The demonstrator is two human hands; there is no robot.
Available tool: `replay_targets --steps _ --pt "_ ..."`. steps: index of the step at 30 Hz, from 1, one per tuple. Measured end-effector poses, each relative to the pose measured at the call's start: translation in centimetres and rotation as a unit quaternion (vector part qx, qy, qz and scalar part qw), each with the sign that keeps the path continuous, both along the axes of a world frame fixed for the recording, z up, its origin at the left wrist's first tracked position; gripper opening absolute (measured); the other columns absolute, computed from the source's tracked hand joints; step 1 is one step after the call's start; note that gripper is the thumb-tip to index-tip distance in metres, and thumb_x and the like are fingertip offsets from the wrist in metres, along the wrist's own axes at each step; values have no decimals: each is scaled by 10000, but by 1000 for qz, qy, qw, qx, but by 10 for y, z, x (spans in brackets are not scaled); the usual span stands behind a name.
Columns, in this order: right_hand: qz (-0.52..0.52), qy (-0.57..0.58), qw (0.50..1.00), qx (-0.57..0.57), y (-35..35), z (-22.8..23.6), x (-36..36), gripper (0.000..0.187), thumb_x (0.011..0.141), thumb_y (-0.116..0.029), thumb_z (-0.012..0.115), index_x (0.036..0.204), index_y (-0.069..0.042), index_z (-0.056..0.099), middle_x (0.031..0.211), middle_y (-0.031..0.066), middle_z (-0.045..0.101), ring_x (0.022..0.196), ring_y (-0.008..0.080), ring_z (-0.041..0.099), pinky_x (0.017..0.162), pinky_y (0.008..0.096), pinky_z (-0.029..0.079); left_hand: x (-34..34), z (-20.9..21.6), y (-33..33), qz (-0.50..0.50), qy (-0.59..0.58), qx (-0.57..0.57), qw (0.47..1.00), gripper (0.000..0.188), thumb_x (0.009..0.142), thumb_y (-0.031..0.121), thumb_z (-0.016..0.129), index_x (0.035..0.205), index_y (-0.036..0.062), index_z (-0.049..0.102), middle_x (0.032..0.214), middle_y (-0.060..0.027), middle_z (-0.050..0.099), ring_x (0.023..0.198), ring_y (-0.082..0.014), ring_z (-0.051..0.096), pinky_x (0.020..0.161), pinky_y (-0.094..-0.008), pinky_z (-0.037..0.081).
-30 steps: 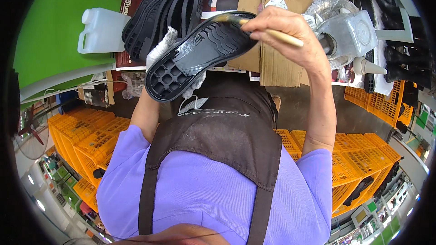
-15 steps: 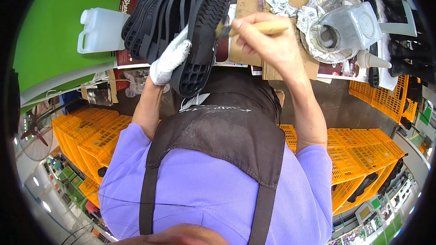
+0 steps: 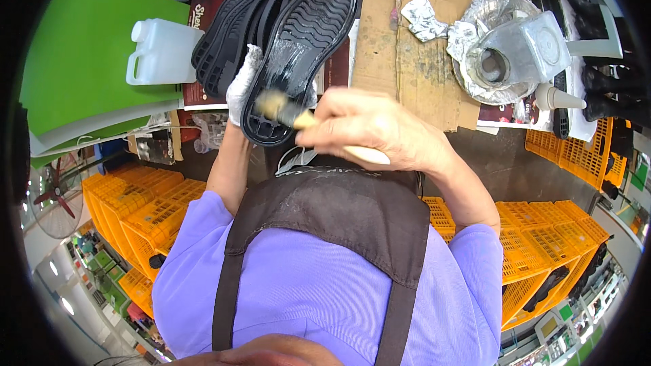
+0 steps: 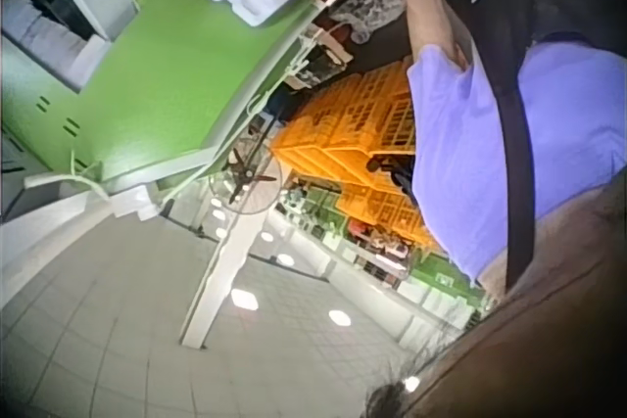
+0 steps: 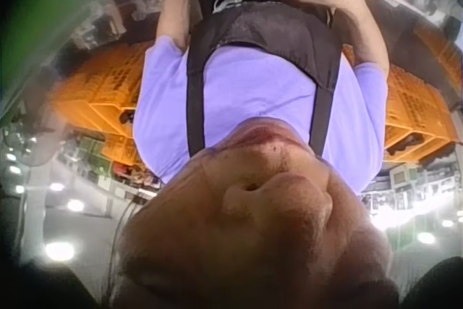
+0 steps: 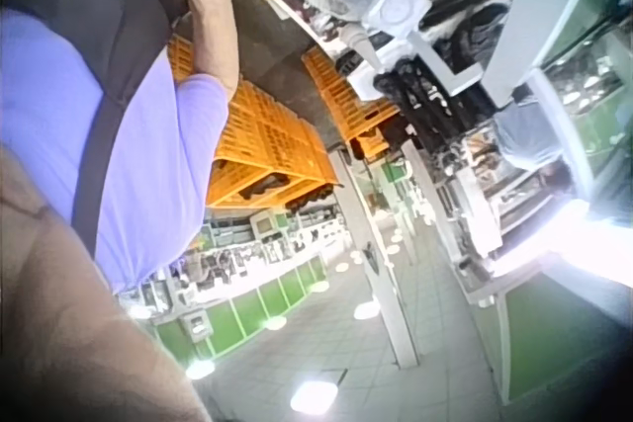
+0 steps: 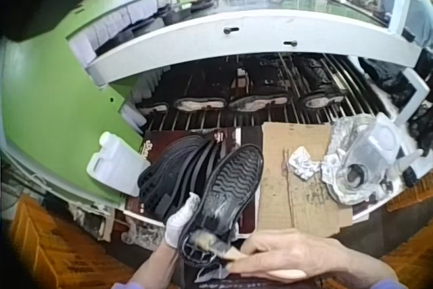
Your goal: The person applies a dark adhesive to the bottom of black shoe soles using a brush. They repeatedly dip the brush into a container and spread the substance across the textured surface of the soles, handling them one at a time.
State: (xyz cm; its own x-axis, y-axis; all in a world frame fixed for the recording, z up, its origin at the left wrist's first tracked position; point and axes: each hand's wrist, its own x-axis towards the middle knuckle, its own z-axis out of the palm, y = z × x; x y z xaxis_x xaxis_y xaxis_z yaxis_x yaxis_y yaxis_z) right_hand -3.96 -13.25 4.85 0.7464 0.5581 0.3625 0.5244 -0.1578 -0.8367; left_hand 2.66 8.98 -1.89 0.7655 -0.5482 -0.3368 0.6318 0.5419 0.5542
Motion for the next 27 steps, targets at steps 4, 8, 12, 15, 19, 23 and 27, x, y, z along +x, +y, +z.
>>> replay_targets --steps 4,8,12,15,19,23,27 --pt "-36 -22 999 14 -15 -11 21 281 759 -23 653 1031 -94 659 818 54 591 740 181 589 634 288 488 0 -3 4 -65 50 -79 994 417 976 305 341 1208 -9 488 1137 -153 579 969 -237 603 870 -363 489" --pt "-263 -96 958 -59 -42 -27 45 217 765 -6 640 973 -62 660 768 82 619 705 196 611 628 299 492 -5 9 3 -108 89 -136 981 436 967 325 352 1231 0 472 1163 -171 563 969 -272 608 846 -373 506" --pt "-322 -34 943 -70 -29 -28 35 154 802 -122 644 929 -36 668 722 112 623 683 203 620 613 299 481 -8 3 3 -111 5 -112 987 444 972 312 333 1293 13 406 1220 -160 522 1043 -261 570 894 -393 471" --pt "-164 106 980 -30 -14 5 19 166 825 -132 616 937 -25 675 816 128 661 718 198 635 665 289 492 -1 -2 7 -154 -46 -157 974 447 976 295 321 1331 26 359 1252 -141 497 1083 -238 540 934 -380 438" --pt "-305 65 950 28 -19 2 29 160 844 -119 591 936 -18 673 822 105 674 741 157 632 655 253 493 -6 10 -3 -134 -89 -94 983 466 970 314 338 1337 28 342 1243 -125 502 1084 -210 531 953 -338 413" --pt "-223 -60 973 -17 1 -12 20 137 792 -50 629 925 -21 639 775 118 621 677 244 621 601 295 495 -1 12 -8 -92 -197 25 976 471 965 317 353 1337 29 324 1175 -95 524 1047 -178 527 941 -319 403" --pt "-80 -16 997 -4 19 5 -7 140 780 -65 645 916 -32 634 734 110 592 653 253 602 573 333 495 8 6 0 -81 -177 76 978 513 967 314 351 1378 24 251 1173 -79 504 1037 -142 505 937 -292 387"
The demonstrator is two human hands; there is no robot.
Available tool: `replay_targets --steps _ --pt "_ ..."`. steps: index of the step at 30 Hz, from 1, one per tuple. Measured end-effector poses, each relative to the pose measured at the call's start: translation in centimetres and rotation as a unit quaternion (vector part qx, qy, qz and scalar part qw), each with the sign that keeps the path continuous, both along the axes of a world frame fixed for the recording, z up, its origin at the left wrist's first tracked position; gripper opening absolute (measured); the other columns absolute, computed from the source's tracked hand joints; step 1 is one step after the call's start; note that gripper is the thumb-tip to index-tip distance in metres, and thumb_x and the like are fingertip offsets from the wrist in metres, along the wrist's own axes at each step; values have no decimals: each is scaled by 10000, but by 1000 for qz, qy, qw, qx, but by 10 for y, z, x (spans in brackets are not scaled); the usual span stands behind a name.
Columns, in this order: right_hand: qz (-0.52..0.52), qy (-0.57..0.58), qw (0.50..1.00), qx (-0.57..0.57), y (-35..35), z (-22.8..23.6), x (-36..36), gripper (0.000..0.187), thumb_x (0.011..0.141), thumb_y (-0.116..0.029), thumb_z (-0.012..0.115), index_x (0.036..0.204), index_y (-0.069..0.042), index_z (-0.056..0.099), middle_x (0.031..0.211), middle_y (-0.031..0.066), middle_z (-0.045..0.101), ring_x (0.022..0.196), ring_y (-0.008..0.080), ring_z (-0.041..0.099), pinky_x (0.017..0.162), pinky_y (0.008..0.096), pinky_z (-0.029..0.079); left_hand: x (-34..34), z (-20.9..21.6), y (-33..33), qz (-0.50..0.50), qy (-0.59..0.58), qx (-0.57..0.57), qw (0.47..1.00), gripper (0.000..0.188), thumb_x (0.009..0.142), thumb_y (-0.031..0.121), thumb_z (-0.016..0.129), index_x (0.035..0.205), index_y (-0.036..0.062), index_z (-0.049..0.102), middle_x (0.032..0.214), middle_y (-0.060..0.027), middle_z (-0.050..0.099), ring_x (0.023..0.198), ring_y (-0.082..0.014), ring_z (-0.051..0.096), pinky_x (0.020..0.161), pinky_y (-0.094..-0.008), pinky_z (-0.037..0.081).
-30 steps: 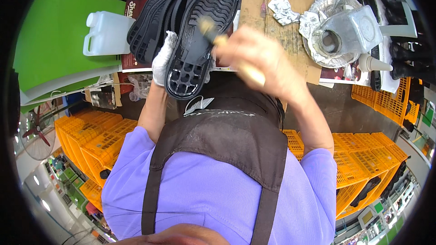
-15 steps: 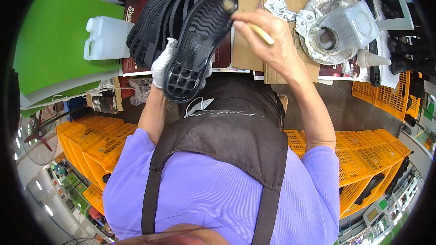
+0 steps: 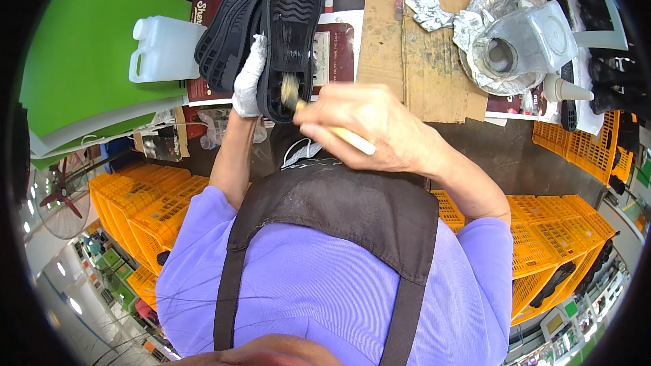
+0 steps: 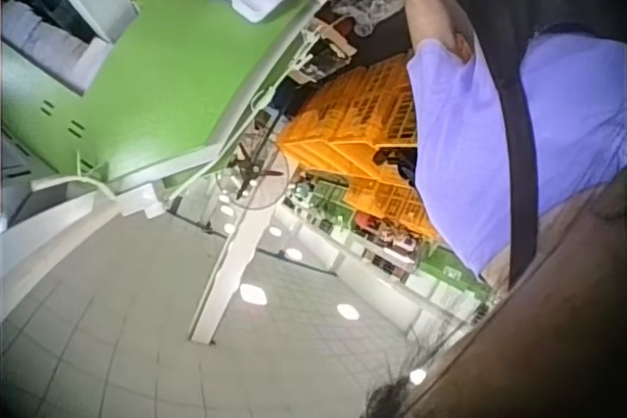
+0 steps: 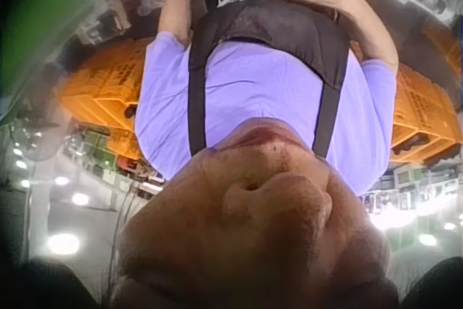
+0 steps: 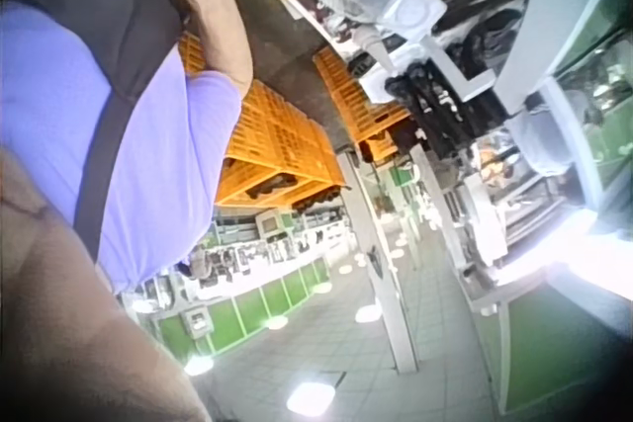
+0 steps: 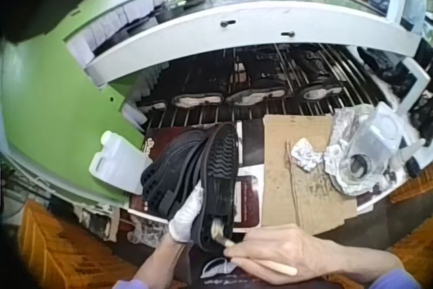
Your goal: The person applies a dark adhesive to the bottom of black shoe soles using a brush. They repeatedly dip the brush into a container and spread the substance across the textured surface of the soles, handling them one at a time.
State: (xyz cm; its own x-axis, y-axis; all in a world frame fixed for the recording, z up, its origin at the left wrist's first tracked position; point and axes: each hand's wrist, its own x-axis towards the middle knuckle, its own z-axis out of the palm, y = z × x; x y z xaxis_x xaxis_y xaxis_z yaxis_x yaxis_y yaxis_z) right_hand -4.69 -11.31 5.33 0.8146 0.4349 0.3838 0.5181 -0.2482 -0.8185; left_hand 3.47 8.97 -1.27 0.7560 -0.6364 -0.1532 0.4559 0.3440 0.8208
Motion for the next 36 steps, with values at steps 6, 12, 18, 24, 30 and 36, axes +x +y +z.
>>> replay_targets --steps 6,12,18,24,30,36 --pt "-62 401 908 100 -13 11 36 272 795 -262 600 818 -3 676 615 55 611 486 64 534 434 199 434 -1 9 -9 -43 -232 132 963 601 944 240 375 1409 -46 123 1430 -156 269 1320 -209 252 1074 -308 191" --pt "-187 249 945 96 -40 6 79 296 822 -273 570 838 8 661 619 39 588 518 55 523 464 186 416 -7 17 -9 -52 -295 146 943 657 936 304 413 1409 -44 121 1423 -142 289 1309 -210 282 1079 -316 184" --pt "-222 -137 965 12 -44 -22 95 163 773 -105 629 920 -40 659 690 74 600 609 176 583 555 284 475 -23 6 -7 -30 30 -46 998 580 949 355 389 1400 27 232 1346 -125 399 1214 -244 426 1004 -349 353" --pt "15 -118 992 -38 -21 -12 32 261 745 -30 647 1002 -63 616 861 94 581 735 270 576 652 353 481 -7 -5 -12 -25 186 -228 956 576 963 457 216 1351 47 336 1260 -163 490 1094 -289 535 932 -402 451" --pt "73 -47 995 44 -41 10 15 214 757 -56 666 961 -8 622 799 101 591 711 243 591 597 324 478 -1 -2 -28 -13 130 -65 989 665 932 533 211 1269 -4 411 1111 -241 558 945 -325 607 824 -442 500" --pt "-175 -25 920 350 -111 3 -10 267 819 -211 650 915 37 630 749 119 582 631 176 559 545 251 451 2 72 -47 -96 115 -176 973 628 951 495 186 1320 16 355 1161 -226 530 976 -288 590 885 -402 457"
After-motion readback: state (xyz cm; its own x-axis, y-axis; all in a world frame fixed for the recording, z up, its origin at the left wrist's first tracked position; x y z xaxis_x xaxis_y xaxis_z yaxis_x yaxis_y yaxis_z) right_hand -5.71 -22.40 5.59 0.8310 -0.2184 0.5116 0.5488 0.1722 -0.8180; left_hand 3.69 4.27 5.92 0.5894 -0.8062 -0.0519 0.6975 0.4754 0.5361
